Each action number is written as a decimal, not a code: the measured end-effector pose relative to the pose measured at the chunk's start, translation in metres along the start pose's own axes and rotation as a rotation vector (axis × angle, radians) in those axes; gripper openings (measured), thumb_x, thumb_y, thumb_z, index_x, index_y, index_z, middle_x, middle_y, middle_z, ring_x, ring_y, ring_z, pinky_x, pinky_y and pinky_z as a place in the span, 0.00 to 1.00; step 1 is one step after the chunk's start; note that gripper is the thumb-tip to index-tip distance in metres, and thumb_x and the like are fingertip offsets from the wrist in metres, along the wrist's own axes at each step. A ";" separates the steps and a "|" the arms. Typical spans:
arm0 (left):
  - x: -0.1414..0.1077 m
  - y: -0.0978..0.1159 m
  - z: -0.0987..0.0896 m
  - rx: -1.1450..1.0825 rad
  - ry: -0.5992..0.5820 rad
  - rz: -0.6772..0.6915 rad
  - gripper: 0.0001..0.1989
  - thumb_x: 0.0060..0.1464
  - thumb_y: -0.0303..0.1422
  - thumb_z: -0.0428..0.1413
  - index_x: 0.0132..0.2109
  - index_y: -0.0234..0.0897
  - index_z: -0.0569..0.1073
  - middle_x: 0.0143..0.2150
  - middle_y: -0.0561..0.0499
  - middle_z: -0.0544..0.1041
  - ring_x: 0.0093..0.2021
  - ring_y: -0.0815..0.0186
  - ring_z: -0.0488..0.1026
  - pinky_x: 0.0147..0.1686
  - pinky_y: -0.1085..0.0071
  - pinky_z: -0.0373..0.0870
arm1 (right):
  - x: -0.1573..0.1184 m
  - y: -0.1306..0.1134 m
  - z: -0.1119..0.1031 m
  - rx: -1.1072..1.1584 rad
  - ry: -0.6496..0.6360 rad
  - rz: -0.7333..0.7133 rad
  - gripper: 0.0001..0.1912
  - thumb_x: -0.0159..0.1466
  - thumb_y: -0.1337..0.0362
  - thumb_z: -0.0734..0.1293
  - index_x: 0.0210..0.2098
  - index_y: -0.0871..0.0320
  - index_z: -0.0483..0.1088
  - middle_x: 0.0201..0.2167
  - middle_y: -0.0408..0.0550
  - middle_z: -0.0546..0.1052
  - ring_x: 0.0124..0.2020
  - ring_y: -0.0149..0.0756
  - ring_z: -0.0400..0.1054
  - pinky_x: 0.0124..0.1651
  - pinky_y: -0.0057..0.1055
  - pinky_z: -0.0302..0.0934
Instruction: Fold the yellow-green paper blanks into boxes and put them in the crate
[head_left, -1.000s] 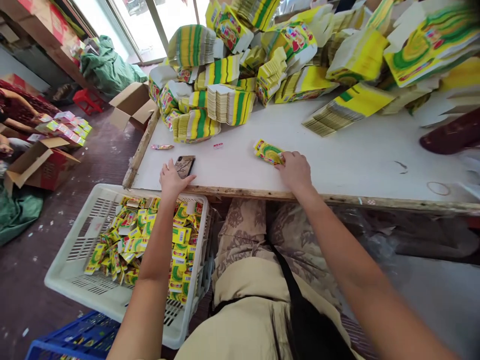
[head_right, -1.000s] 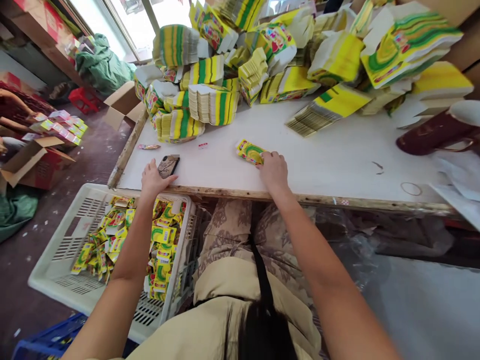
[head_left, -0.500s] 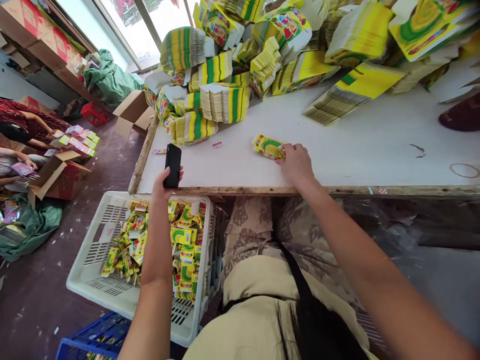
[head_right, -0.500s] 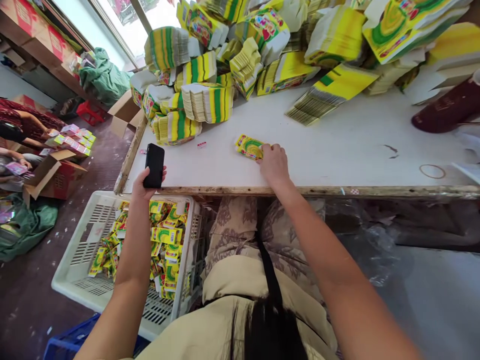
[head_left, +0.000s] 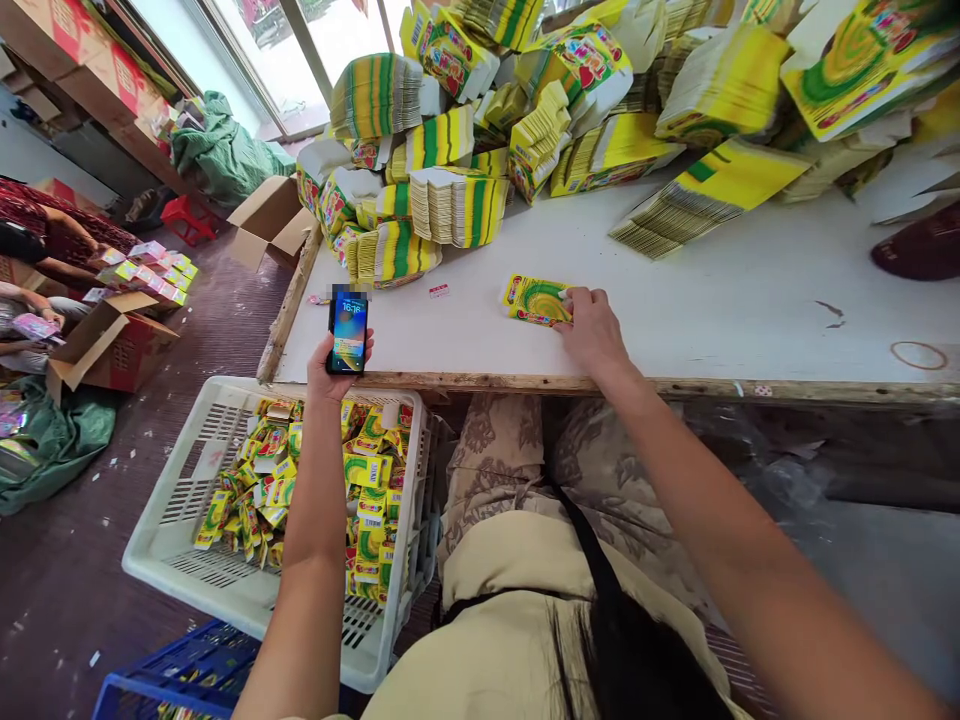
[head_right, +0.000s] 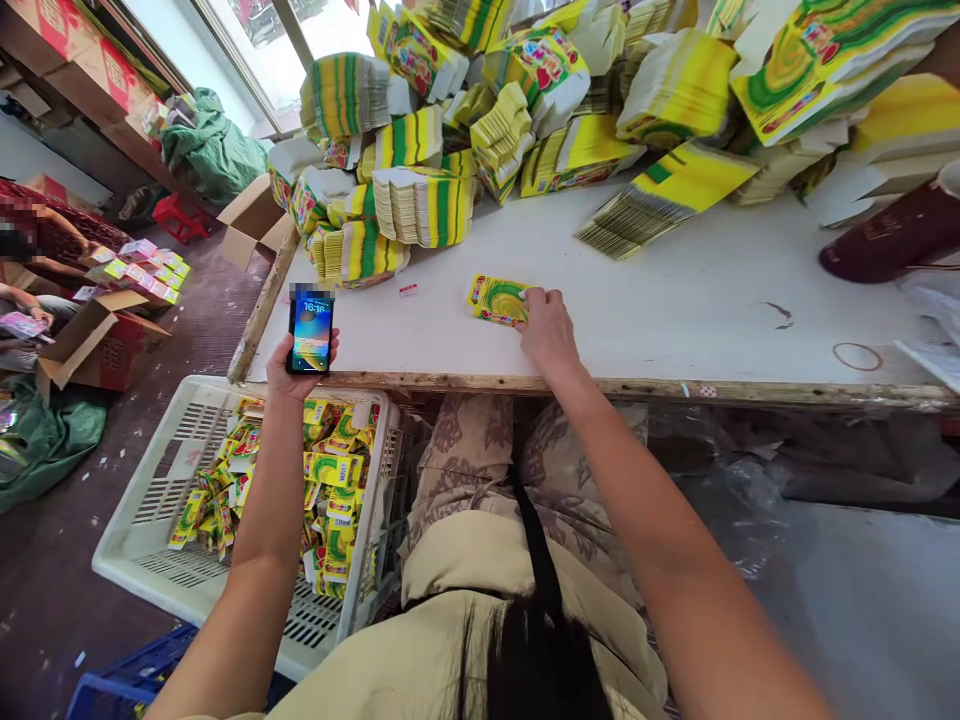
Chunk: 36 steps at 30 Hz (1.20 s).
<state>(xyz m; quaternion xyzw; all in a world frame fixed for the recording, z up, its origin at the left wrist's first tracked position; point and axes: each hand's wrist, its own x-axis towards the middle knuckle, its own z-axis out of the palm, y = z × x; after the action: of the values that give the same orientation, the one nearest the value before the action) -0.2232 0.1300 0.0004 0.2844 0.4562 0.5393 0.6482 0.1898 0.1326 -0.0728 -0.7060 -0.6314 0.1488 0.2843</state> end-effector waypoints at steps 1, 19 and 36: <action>0.000 0.000 0.000 0.005 0.001 0.000 0.23 0.58 0.42 0.53 0.50 0.25 0.76 0.48 0.34 0.81 0.42 0.59 0.81 0.43 0.68 0.78 | 0.000 0.000 0.000 0.005 0.001 0.001 0.26 0.57 0.69 0.66 0.55 0.60 0.64 0.50 0.62 0.68 0.46 0.52 0.67 0.49 0.49 0.64; 0.004 0.001 -0.001 0.032 0.007 -0.025 0.24 0.58 0.42 0.53 0.52 0.24 0.74 0.47 0.33 0.81 0.43 0.58 0.81 0.43 0.67 0.78 | 0.001 -0.002 -0.002 0.039 -0.024 0.065 0.24 0.57 0.69 0.66 0.54 0.61 0.66 0.50 0.62 0.69 0.47 0.53 0.67 0.52 0.48 0.63; 0.001 0.007 0.000 0.094 0.051 -0.046 0.27 0.57 0.44 0.56 0.54 0.26 0.73 0.48 0.32 0.80 0.49 0.52 0.80 0.48 0.60 0.78 | 0.000 0.003 0.001 0.020 0.005 0.042 0.17 0.60 0.66 0.66 0.50 0.57 0.69 0.47 0.60 0.69 0.49 0.56 0.64 0.49 0.48 0.62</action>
<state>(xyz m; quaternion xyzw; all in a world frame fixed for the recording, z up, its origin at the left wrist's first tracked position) -0.2262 0.1326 0.0061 0.2903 0.5039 0.5092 0.6344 0.1916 0.1331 -0.0758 -0.7165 -0.6142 0.1594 0.2897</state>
